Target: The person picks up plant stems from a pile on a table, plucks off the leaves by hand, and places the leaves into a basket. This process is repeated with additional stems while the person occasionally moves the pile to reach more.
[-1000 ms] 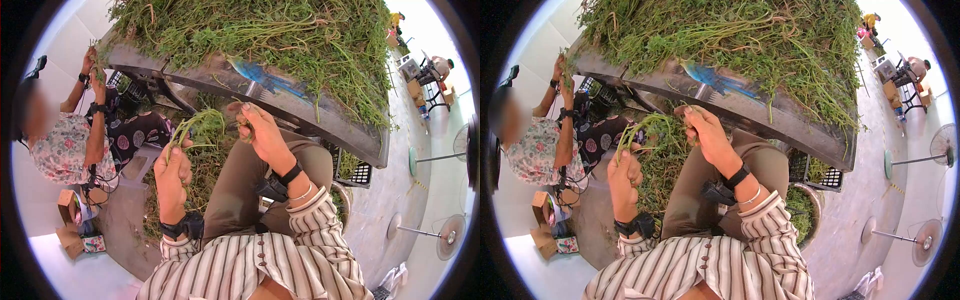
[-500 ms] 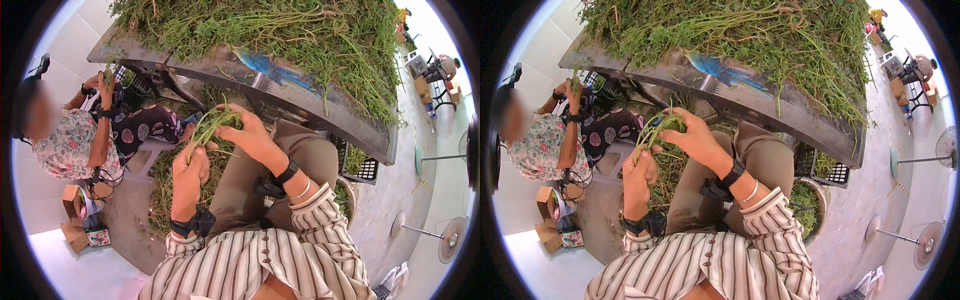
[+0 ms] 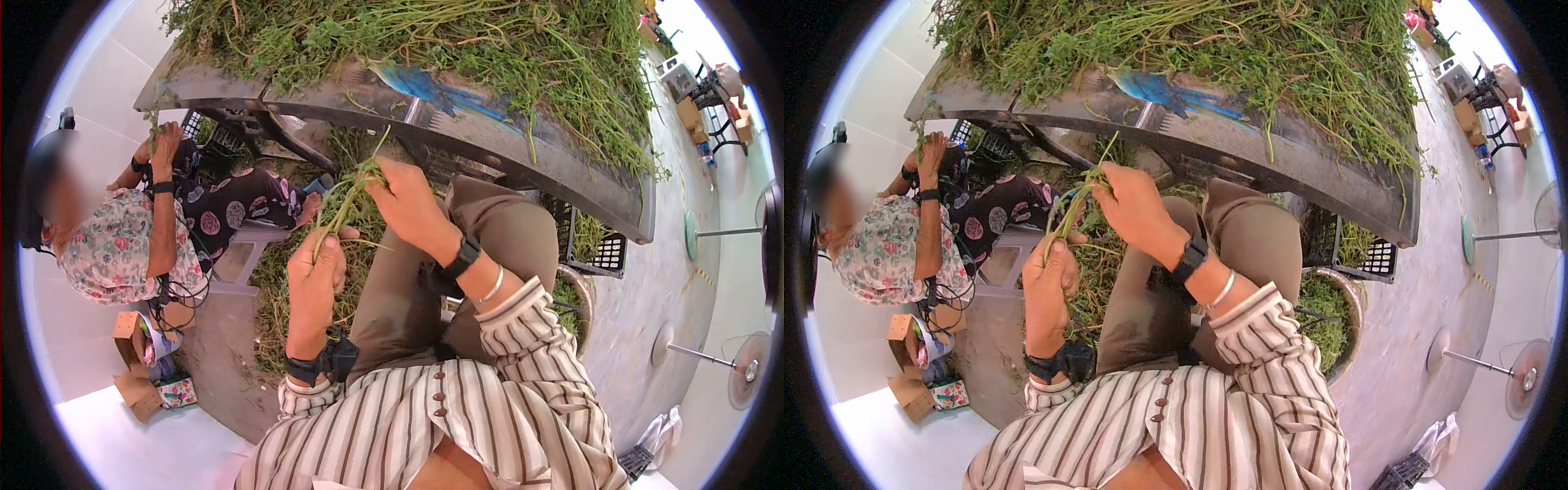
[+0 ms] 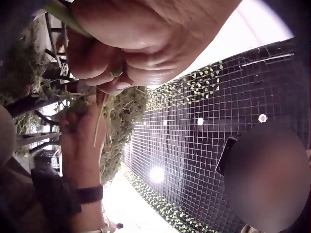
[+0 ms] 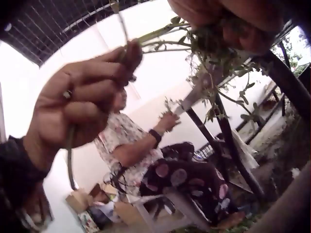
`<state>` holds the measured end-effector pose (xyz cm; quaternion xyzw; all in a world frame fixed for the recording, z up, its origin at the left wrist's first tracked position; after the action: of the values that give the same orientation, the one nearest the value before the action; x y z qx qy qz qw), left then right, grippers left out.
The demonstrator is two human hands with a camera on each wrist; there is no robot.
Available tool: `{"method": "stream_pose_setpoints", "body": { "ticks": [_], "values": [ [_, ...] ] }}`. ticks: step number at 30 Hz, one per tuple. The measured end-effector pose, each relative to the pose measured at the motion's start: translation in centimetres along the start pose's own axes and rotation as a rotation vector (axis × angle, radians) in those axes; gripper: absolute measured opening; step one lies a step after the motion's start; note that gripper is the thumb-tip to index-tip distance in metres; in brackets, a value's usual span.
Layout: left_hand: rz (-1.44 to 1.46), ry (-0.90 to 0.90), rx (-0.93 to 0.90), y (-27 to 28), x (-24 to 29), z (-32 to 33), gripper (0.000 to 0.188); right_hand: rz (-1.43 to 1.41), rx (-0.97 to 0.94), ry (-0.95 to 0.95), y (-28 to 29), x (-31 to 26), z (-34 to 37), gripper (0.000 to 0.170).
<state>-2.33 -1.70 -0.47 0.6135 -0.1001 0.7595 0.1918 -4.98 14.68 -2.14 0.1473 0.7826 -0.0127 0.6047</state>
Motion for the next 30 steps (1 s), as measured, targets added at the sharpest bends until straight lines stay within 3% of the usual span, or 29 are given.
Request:
{"method": "stream_pose_setpoints", "body": {
  "ticks": [1, 8, 11, 13, 14, 16, 17, 19, 22, 26, 30],
  "values": [
    [0.0, 0.003, -0.003, 0.1, -0.2, 0.2, 0.028, 0.13, 0.001, 0.02, -0.1, 0.3, -0.1, 0.012],
    [-0.015, 0.165, -0.068, 1.6, -2.0, 1.4, 0.028, 0.161, -0.16, -0.109, -2.4, 3.3, 0.0, 0.015],
    [-0.012, 0.174, -0.046, 2.2, -1.3, 2.9, 0.027, 0.312, -0.104, -0.028, -1.7, 5.6, -1.1, 0.016],
    [-0.03, 0.178, -0.022, 3.2, -1.0, 3.7, 0.026, 0.609, -0.147, -0.159, 0.2, 7.1, -1.9, 0.018],
    [0.024, 0.178, 0.046, 4.0, -1.1, 4.0, 0.026, 0.604, -0.146, -0.163, 0.1, 7.2, -1.5, 0.018],
    [0.092, 0.182, 0.133, 5.0, -1.2, 4.3, 0.026, 0.348, -0.022, -0.129, 0.1, 5.2, -1.1, 0.019],
    [0.097, 0.179, 0.143, 5.3, -1.1, 4.2, 0.026, 0.347, -0.031, -0.122, 0.0, 4.1, -1.0, 0.019],
    [0.13, 0.143, 0.135, 5.5, -1.0, 3.9, 0.027, -0.253, -0.092, -0.575, -0.6, 3.8, -0.1, 0.019],
    [0.197, 0.122, 0.119, 5.4, -0.8, 3.7, 0.027, -0.494, -0.202, -0.634, -1.4, 4.6, 0.3, 0.023],
    [0.248, 0.116, 0.101, 5.1, -0.4, 3.1, 0.027, -0.604, -0.217, -0.572, -2.0, 5.3, 0.5, 0.02],
    [0.231, 0.121, 0.087, 4.5, 0.1, 2.8, 0.028, -0.621, -0.236, -0.704, -1.7, 3.1, 0.9, 0.034]
  ]
}}
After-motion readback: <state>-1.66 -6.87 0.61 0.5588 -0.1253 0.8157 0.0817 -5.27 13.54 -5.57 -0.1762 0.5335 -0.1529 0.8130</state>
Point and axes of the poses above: each hand's wrist, its own z-axis away from the middle knuckle, its own y-axis out of the back of the hand, x = y × z, the point moved 4 cm from there along -z, towards the middle knuckle, and after that the axes turned 10 degrees about -z, right-handed, at the moved point
